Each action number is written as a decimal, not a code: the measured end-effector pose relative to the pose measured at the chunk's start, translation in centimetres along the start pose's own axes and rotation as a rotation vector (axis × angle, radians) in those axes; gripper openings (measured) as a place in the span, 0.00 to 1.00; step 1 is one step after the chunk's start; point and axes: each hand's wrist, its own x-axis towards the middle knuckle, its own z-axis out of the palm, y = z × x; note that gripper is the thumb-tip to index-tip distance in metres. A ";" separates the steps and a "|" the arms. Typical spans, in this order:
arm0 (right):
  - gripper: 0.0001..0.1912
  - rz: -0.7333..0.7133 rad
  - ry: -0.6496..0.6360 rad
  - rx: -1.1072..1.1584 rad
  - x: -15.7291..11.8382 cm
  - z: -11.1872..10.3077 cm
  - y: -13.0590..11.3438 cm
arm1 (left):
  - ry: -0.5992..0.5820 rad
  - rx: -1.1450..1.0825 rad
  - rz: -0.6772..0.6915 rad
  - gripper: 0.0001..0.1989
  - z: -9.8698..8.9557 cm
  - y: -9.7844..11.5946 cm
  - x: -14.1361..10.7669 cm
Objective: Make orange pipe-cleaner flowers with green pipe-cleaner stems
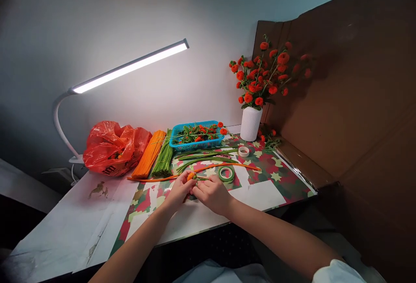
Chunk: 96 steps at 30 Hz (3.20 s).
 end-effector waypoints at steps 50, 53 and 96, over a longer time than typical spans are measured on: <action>0.05 0.520 0.256 0.808 0.6 3.2 1.8 | 0.113 0.056 0.360 0.11 -0.5 0.7 0.1; 0.06 0.485 0.238 0.816 0.7 3.3 2.3 | 0.126 0.072 0.336 0.11 -0.5 1.1 -0.2; 0.08 0.685 0.104 0.999 1.5 1.9 1.6 | -0.234 -0.197 -0.396 0.24 -1.9 1.0 0.3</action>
